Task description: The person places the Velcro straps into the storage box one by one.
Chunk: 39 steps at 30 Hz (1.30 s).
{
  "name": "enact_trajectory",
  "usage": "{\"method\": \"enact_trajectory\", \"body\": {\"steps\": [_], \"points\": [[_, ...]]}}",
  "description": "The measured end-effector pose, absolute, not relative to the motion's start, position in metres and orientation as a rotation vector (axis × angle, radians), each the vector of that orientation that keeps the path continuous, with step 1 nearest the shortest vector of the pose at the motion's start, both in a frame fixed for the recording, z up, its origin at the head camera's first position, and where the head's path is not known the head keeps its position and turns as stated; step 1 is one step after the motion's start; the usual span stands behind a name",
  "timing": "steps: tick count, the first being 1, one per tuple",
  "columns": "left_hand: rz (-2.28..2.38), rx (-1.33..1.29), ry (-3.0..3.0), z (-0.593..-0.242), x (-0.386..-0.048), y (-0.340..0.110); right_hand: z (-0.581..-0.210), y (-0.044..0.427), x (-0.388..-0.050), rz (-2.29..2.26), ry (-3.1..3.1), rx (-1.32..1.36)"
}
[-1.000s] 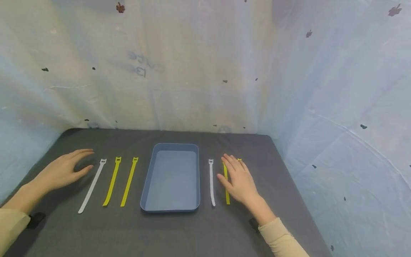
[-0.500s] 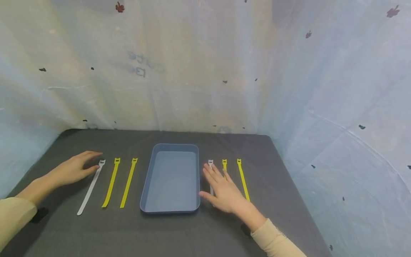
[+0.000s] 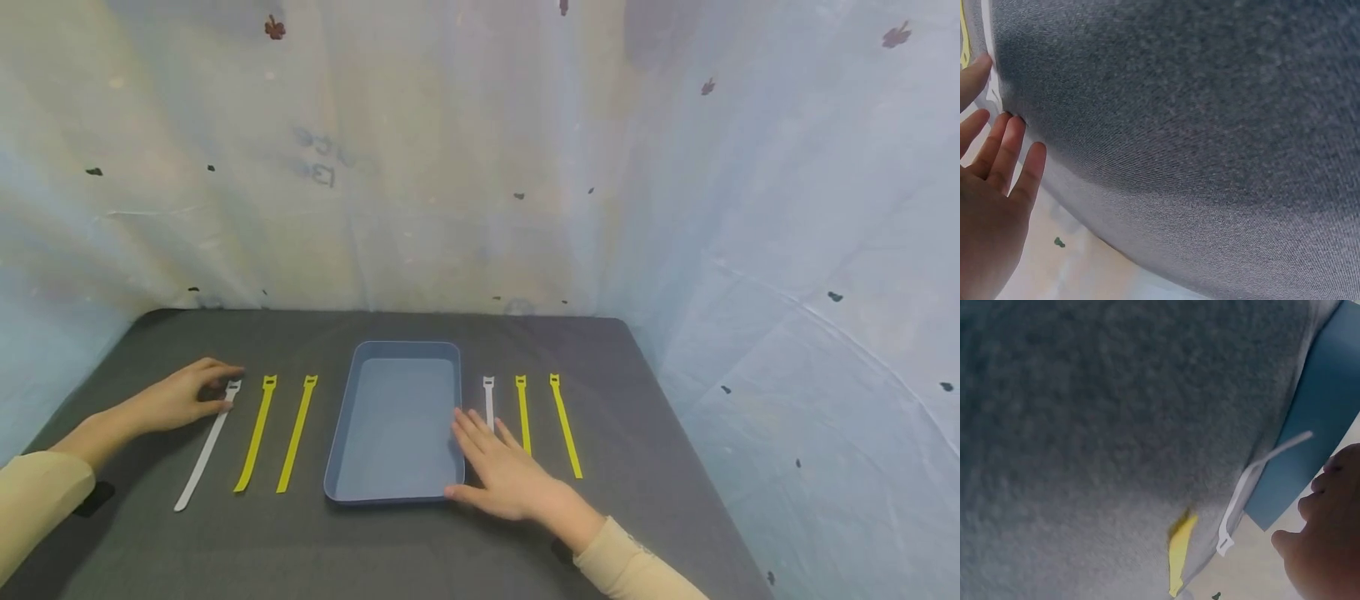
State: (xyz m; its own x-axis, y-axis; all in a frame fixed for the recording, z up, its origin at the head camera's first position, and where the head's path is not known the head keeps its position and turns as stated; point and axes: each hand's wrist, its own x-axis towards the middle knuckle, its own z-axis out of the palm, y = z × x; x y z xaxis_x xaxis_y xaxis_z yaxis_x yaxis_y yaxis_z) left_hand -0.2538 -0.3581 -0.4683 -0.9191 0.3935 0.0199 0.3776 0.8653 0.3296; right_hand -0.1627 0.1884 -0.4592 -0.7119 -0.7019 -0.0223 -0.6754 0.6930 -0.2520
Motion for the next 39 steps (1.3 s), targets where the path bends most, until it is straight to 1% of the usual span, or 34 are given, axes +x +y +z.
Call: {"method": "enact_trajectory", "body": {"steps": [20, 30, 39], "points": [[0.572, 0.573, 2.977, -0.4702, -0.2557, -0.3619, -0.4621, 0.1847, -0.1638, -0.303, 2.777, -1.115], [0.713, 0.518, 2.970, -0.4760, -0.2530, -0.3594, -0.4639, 0.1859, -0.1607, -0.276, 2.779, -1.108], [0.823, 0.490, 2.943, -0.4748, -0.2507, -0.3588, -0.4579, 0.1851, -0.1609, -0.291, 2.778, -1.117]]}}
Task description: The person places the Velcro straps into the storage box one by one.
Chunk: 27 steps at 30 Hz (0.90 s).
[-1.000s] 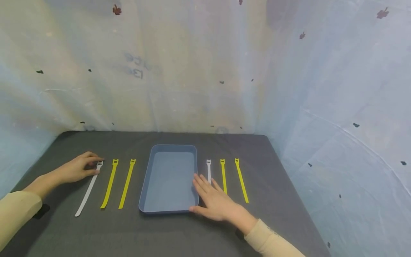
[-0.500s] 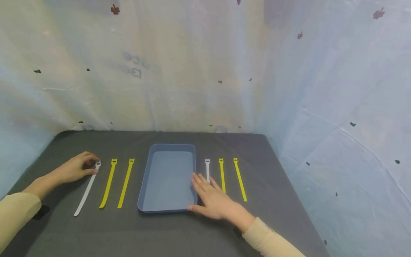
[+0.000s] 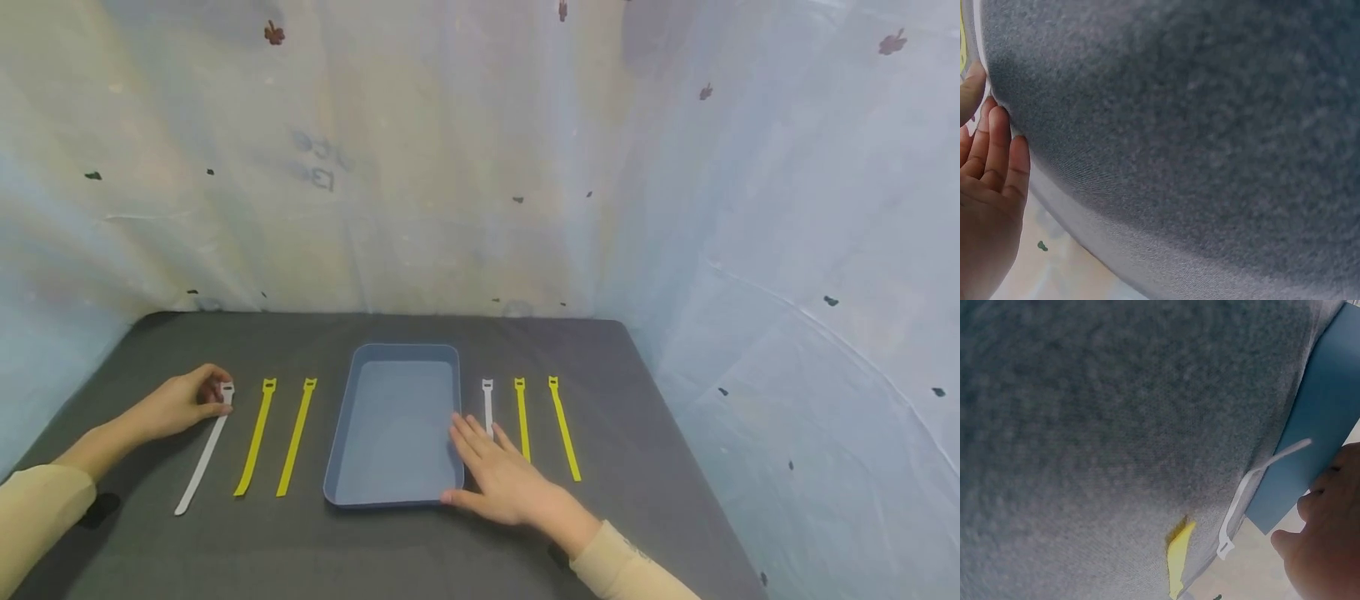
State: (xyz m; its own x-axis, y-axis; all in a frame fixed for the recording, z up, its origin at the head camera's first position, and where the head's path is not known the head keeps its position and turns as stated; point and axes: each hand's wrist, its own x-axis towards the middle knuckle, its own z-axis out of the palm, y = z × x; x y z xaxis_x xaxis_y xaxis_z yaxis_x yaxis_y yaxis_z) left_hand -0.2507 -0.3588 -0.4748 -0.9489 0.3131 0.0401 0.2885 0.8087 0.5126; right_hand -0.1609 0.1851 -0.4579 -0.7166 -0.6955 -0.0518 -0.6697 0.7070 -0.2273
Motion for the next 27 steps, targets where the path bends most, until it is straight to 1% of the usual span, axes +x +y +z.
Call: {"method": "enact_trajectory", "body": {"steps": [8, 17, 27], "points": [[0.852, 0.466, 2.946, -0.480, -0.249, -0.355, -0.461, 0.189, -0.160, -0.289, 2.792, -1.104], [0.810, 0.460, 2.959, -0.487, -0.245, -0.361, -0.462, 0.188, -0.162, -0.279, 2.796, -1.118], [0.936, 0.411, 2.912, -0.478, -0.236, -0.363, -0.461, 0.187, -0.162, -0.268, 2.786, -1.107]]}}
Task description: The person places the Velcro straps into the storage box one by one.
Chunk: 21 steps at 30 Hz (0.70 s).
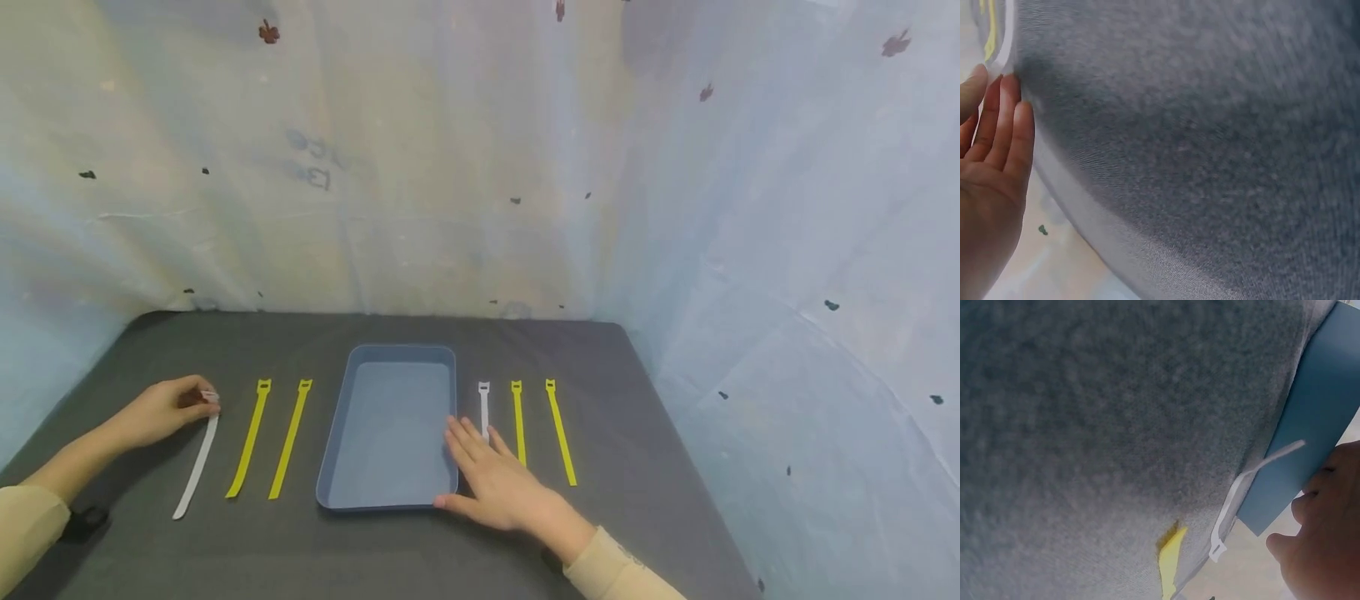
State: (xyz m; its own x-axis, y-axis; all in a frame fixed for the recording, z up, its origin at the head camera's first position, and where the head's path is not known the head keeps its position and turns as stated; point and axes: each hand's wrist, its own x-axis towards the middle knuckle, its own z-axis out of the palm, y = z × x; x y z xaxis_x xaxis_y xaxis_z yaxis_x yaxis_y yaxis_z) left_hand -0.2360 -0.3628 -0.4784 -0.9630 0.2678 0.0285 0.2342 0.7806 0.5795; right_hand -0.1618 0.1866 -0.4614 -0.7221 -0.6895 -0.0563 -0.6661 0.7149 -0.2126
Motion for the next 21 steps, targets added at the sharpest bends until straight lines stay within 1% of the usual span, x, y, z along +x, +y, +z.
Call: {"method": "enact_trajectory", "body": {"steps": [11, 21], "points": [[1.173, 0.352, 2.820, -0.458, -0.223, -0.361, -0.462, 0.186, -0.161, -0.279, 2.783, -1.084], [1.297, 0.385, 2.857, -0.435, -0.206, -0.349, -0.462, 0.185, -0.161, -0.301, 2.789, -1.102]]}}
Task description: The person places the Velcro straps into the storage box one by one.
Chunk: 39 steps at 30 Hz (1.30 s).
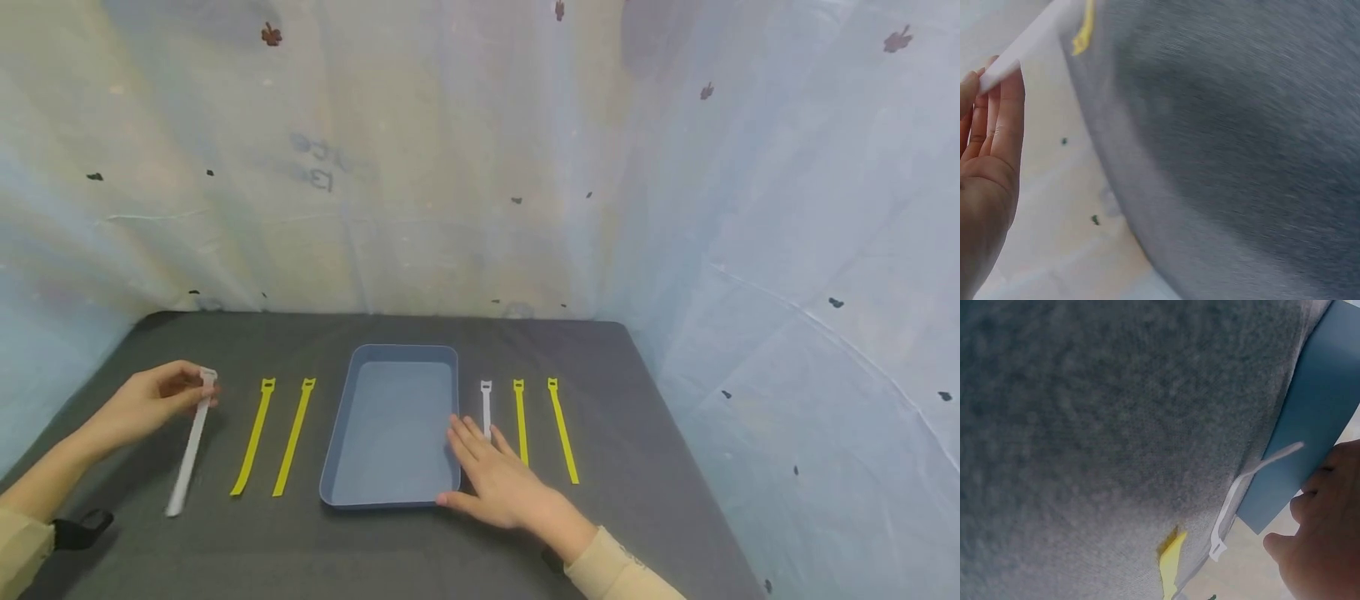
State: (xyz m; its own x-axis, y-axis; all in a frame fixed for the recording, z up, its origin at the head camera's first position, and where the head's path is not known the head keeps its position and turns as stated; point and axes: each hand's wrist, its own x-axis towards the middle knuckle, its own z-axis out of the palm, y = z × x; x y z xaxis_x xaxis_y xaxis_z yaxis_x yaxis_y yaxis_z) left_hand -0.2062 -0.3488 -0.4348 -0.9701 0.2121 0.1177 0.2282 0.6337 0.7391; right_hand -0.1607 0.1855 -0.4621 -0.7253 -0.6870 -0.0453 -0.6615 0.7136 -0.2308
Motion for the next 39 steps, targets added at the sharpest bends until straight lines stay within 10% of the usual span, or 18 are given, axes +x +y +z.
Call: {"method": "enact_trajectory", "body": {"steps": [39], "points": [[-1.958, -0.344, -2.507, -0.375, -0.211, -0.180, -0.463, 0.187, -0.162, -0.286, 2.782, -1.087]]}}
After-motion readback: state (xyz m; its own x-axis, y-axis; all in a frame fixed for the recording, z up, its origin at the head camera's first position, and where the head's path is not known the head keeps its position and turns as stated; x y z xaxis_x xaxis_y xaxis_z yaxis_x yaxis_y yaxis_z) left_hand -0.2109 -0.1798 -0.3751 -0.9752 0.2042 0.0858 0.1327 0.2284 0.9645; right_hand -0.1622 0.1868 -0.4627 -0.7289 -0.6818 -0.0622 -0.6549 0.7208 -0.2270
